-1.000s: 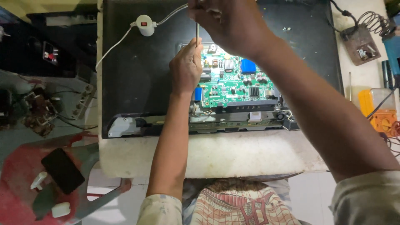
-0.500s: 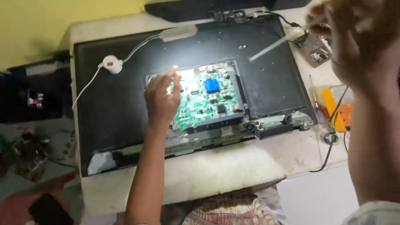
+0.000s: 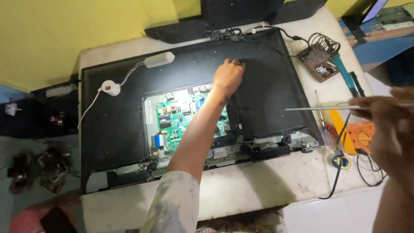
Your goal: The person works on a green circuit board inside an open electronic device, using a screwdriver to tighten screws and a soldering iron to work on components. They also handle a small blue plastic part and connect wires to the board.
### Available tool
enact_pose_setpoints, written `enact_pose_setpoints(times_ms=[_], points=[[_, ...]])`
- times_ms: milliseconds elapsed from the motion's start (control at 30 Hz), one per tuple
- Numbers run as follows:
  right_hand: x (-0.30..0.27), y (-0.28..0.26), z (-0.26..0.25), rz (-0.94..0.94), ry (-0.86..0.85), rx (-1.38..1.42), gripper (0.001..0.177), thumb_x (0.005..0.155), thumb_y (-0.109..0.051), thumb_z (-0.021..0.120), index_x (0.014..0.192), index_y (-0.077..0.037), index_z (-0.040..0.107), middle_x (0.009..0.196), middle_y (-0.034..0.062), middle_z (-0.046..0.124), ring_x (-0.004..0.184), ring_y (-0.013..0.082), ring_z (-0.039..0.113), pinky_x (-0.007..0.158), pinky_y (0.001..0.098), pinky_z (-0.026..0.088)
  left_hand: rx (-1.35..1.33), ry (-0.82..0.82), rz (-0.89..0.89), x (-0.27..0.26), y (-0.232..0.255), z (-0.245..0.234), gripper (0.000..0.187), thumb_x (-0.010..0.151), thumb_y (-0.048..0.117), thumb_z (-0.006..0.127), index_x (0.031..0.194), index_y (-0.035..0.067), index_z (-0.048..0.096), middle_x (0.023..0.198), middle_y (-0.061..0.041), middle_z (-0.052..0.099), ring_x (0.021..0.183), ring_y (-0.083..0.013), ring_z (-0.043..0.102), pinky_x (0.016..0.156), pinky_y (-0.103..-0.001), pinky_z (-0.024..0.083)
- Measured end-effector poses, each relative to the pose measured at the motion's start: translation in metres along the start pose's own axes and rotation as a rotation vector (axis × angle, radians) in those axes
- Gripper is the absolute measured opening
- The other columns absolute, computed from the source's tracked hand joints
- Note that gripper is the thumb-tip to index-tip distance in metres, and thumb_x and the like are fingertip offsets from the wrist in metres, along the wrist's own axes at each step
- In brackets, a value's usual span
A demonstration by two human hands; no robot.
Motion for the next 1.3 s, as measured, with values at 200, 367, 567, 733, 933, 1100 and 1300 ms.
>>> enact_pose_setpoints(times_ms=[200, 367, 567, 733, 933, 1100, 1300], points=[[-0.022, 0.017, -0.008, 0.129, 0.016, -0.132, 0.053, 0.137, -0.017, 0.026, 0.124, 0.020, 0.061, 0.125, 0.0334, 0.066, 0.115, 0.0434, 0.070, 0.101, 0.0461, 0.057, -0.037, -0.091, -0.043, 0.006, -0.003, 0.011, 0.023, 0.082, -0.004, 0.055, 0.077, 0.006, 0.074, 0.085, -0.016, 0.068, 0.080, -0.0438, 0.068, 0.059, -0.054, 0.056], [-0.009, -0.034, 0.010, 0.038, 0.078, -0.016, 0.018, 0.124, 0.013, 0.034, 0.142, 0.010, 0.031, 0.112, 0.0373, 0.065, 0.101, 0.0433, 0.070, 0.093, 0.0457, 0.058, 0.061, -0.085, -0.024, -0.003, -0.009, -0.004, 0.025, 0.081, -0.004, 0.054, 0.083, 0.010, 0.076, 0.086, -0.016, 0.069, 0.077, -0.0413, 0.070, 0.058, -0.053, 0.057], [-0.007, -0.047, 0.018, -0.142, 0.098, 0.126, 0.027, 0.116, 0.022, 0.045, 0.136, 0.008, 0.034, 0.112, 0.0372, 0.064, 0.103, 0.0417, 0.072, 0.094, 0.0442, 0.062, 0.008, -0.148, -0.103, -0.004, -0.006, -0.022, 0.028, 0.085, 0.000, 0.050, 0.096, 0.010, 0.074, 0.098, -0.015, 0.069, 0.086, -0.0404, 0.070, 0.067, -0.052, 0.059], [-0.003, -0.049, 0.024, -0.200, 0.074, 0.073, 0.025, 0.117, 0.019, 0.045, 0.137, 0.007, 0.033, 0.115, 0.0378, 0.064, 0.106, 0.0426, 0.072, 0.093, 0.0457, 0.062, -0.284, -0.048, -0.309, -0.019, 0.006, -0.097, 0.031, 0.076, 0.017, 0.055, 0.100, 0.005, 0.070, 0.098, -0.024, 0.071, 0.085, -0.0481, 0.069, 0.067, -0.056, 0.056], [0.007, -0.050, 0.040, -0.178, 0.115, 0.151, 0.023, 0.124, 0.014, 0.039, 0.141, 0.001, 0.031, 0.116, 0.0380, 0.062, 0.108, 0.0448, 0.070, 0.097, 0.0483, 0.062, -1.966, 0.416, -0.990, -0.057, -0.021, -0.083, 0.011, 0.075, 0.011, 0.050, 0.067, 0.010, 0.043, 0.064, -0.006, 0.037, 0.055, -0.0177, 0.024, 0.053, -0.035, 0.021], [0.024, -0.060, 0.064, -0.233, 0.136, 0.227, 0.020, 0.127, 0.008, 0.046, 0.138, -0.002, 0.032, 0.115, 0.0310, 0.064, 0.105, 0.0398, 0.072, 0.095, 0.0440, 0.064, -2.046, 0.627, -1.108, -0.093, -0.047, -0.049, 0.018, 0.079, 0.005, 0.051, 0.094, 0.002, 0.060, 0.076, -0.007, 0.056, 0.050, -0.0162, 0.049, 0.040, -0.022, 0.030], [0.030, -0.073, 0.095, -0.032, 0.200, 0.324, 0.018, 0.130, 0.004, 0.047, 0.139, -0.005, 0.033, 0.110, 0.0279, 0.064, 0.101, 0.0399, 0.074, 0.089, 0.0438, 0.067, -2.036, 0.679, -1.085, -0.140, -0.055, -0.103, 0.013, 0.097, 0.000, 0.058, 0.107, -0.002, 0.066, 0.087, -0.012, 0.065, 0.083, -0.0243, 0.067, 0.092, -0.042, 0.061]])
Point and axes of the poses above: each hand's wrist, its own x-axis towards the middle knuckle, its own z-axis out of the palm, y = z × x, the point moved 3 cm from there along x, towards the middle knuckle
